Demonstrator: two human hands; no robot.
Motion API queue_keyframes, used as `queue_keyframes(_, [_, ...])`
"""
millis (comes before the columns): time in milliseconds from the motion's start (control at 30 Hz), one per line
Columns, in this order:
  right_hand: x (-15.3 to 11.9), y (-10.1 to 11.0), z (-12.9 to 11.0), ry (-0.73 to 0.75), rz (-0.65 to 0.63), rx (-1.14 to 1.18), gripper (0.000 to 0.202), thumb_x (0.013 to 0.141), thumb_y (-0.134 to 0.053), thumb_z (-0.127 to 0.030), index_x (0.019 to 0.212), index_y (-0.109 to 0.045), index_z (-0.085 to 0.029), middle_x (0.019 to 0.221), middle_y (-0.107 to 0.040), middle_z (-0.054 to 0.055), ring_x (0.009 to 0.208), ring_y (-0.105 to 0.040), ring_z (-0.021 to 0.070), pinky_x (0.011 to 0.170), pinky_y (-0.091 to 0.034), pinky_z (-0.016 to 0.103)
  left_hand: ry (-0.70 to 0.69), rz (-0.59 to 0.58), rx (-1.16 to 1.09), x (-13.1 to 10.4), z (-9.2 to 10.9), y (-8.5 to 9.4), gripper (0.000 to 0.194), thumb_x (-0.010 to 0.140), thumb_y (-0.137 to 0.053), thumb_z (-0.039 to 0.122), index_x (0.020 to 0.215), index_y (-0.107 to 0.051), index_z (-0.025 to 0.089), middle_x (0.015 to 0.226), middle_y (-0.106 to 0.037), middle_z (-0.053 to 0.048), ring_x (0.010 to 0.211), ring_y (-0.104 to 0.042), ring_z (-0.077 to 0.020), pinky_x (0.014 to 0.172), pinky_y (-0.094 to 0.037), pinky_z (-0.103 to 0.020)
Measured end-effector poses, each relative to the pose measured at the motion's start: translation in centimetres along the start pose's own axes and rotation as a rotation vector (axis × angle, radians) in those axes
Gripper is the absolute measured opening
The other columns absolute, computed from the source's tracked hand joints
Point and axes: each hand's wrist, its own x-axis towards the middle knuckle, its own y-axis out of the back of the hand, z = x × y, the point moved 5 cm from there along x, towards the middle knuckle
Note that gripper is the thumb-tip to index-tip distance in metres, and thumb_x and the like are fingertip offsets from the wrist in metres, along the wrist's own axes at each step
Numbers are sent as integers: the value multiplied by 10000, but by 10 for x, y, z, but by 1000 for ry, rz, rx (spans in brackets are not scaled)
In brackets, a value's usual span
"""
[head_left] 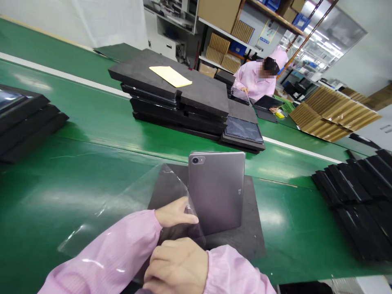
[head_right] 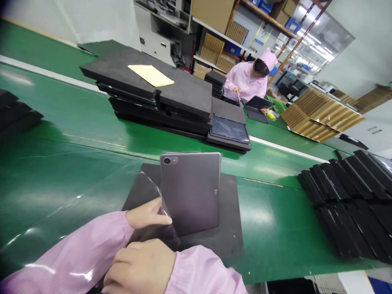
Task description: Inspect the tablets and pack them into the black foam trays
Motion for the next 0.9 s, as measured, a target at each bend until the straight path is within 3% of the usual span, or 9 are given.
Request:
queue_keyframes(100, [2,28,-5,1,73,140,346,872,-612,-512,631,-546,-273,643,-712,-51,503,-602,114,517,-514,216,32,20,-26,0,0,0,462,627,-808,346,1043,-686,188,1127,-772,-82,1197,-652,-325,1131,-433,-484])
queue_keyframes(233, [-11,102,4,-220,228,307,240,912,-581,-374,692,-607,-285,695,-726,-13,653,-671,151,703,-567,263,192,86,-11,0,-5,4,344,599,-794,348,886,-686,193,941,-790,-49,1037,-701,-318,1010,-524,-461])
queue_keyframes(300, [-36,148,23,-471,491,360,170,786,-716,-328,654,-627,-267,637,-682,-12,607,-641,171,634,-547,292,221,78,-29,1,-6,5,371,585,-796,356,900,-697,188,949,-797,-53,1053,-698,-327,1010,-526,-460])
queue_keyframes(367, [-67,180,41,-625,680,336,190,808,-695,-328,661,-610,-245,657,-646,-4,632,-620,174,636,-527,308,220,77,-62,2,-5,4,432,569,-805,349,956,-711,183,1021,-801,-66,1109,-686,-338,1042,-509,-463])
queue_keyframes(433, [-96,197,58,-748,819,318,220,850,-651,-366,682,-596,-235,657,-613,-12,623,-594,162,626,-513,302,223,79,-82,2,-6,4,462,565,-813,352,984,-720,183,1076,-799,-76,1134,-682,-345,1060,-500,-471])
queue_keyframes(500, [-117,196,70,-852,898,323,212,853,-643,-420,764,-636,-227,703,-636,-5,637,-599,160,641,-525,306,231,87,-86,1,-6,5,488,563,-821,366,1006,-725,186,1113,-793,-83,1145,-681,-349,1069,-499,-478])
queue_keyframes(567, [-128,181,74,-935,907,359,256,804,-696,-466,875,-688,-220,778,-691,18,680,-635,177,681,-555,331,245,109,-79,-1,-7,6,532,548,-836,388,1028,-726,189,1127,-791,-89,1154,-680,-359,1064,-507,-484])
queue_keyframes(767, [-123,123,63,-1060,807,546,343,645,-847,-460,851,-757,-201,806,-784,57,828,-734,265,847,-597,425,255,152,22,-2,-7,7,606,496,-895,513,966,-741,164,996,-810,-103,1088,-701,-386,1006,-545,-513])
queue_keyframes(900, [-134,124,61,-1106,849,610,447,628,-823,-579,837,-768,-188,807,-805,81,777,-756,289,785,-615,441,240,204,36,-2,-12,7,666,406,-916,600,887,-757,166,924,-813,-105,1048,-714,-402,952,-575,-495])
